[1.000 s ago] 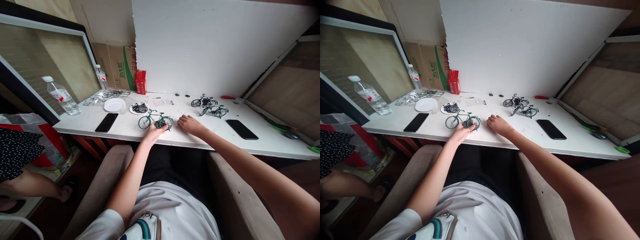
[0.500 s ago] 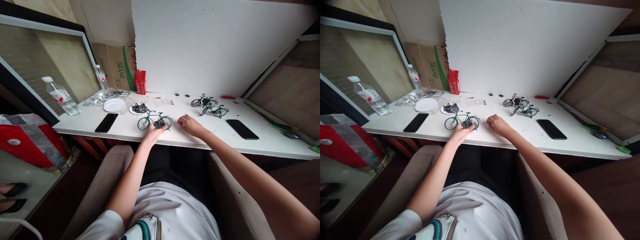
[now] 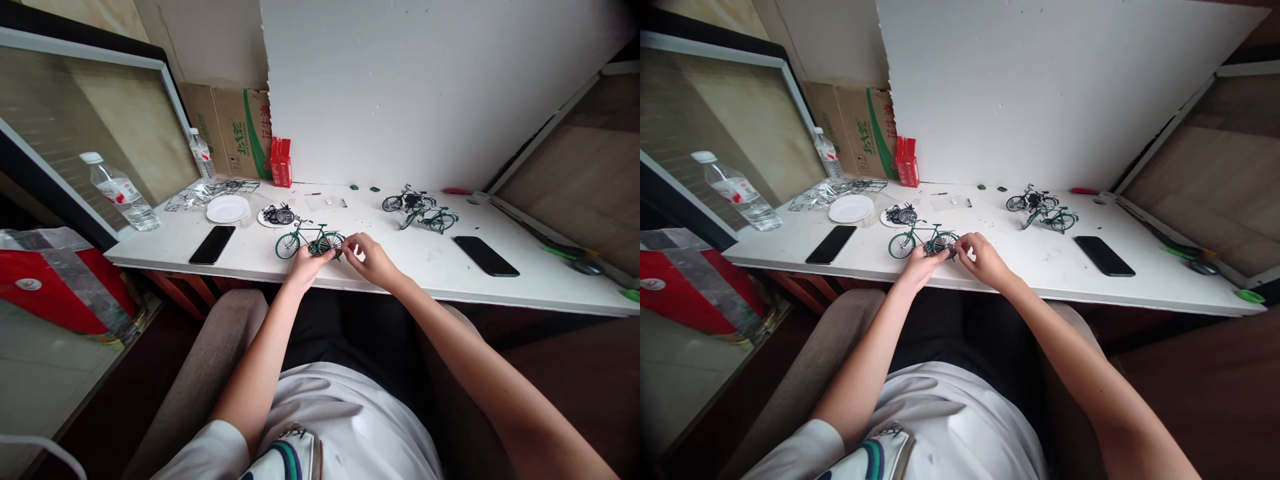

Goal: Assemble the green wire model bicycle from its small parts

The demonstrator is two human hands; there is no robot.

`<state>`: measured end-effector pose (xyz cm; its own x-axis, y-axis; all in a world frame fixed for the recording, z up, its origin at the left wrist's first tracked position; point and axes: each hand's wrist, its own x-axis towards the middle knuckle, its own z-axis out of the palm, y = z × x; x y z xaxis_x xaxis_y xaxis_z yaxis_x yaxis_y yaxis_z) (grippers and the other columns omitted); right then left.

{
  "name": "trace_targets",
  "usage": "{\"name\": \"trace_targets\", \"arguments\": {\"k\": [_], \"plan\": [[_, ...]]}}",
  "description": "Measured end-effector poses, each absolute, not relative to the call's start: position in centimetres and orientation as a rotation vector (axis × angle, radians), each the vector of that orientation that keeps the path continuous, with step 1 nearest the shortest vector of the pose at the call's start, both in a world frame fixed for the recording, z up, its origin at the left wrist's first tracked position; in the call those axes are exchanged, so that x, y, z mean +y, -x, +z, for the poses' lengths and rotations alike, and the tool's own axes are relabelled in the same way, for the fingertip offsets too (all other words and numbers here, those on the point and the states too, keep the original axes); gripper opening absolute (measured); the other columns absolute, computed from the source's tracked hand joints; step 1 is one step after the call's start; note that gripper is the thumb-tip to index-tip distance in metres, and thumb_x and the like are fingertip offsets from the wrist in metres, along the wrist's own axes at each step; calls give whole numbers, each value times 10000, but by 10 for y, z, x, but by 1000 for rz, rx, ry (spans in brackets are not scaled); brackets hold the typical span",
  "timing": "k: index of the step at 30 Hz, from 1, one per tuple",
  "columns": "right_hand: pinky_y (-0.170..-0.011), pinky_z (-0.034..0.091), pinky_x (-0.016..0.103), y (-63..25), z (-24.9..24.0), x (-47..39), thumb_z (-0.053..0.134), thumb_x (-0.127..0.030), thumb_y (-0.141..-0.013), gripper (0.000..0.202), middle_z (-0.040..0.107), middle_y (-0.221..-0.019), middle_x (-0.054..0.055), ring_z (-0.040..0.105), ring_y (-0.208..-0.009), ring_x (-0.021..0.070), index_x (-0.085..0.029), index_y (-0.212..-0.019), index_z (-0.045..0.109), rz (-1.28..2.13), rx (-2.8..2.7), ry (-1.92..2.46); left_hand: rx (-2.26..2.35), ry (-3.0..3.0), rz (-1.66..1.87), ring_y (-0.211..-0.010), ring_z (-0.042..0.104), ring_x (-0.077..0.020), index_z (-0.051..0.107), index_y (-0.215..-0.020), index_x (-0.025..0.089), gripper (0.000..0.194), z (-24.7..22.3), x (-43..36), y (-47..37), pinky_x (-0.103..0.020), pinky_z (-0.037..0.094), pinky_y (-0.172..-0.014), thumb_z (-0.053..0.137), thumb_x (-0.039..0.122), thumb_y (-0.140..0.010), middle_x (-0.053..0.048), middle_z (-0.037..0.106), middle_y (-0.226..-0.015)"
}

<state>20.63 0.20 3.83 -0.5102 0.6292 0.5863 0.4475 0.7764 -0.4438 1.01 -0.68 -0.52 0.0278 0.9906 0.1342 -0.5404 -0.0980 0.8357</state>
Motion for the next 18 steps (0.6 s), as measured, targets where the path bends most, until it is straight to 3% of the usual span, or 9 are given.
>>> {"name": "trace_targets", "arguments": {"k": [18], "plan": [[-786, 510, 409, -196, 32, 0, 538, -224, -1082, 68, 627, -892, 70, 572, -879, 264, -247, -1076, 602, -72, -2268, 684, 762, -967, 1501, -1056, 729, -277, 786, -997, 144, 450, -3, -11, -14, -479, 512, -1096, 987, 266, -613, -114, 815, -1086]]}}
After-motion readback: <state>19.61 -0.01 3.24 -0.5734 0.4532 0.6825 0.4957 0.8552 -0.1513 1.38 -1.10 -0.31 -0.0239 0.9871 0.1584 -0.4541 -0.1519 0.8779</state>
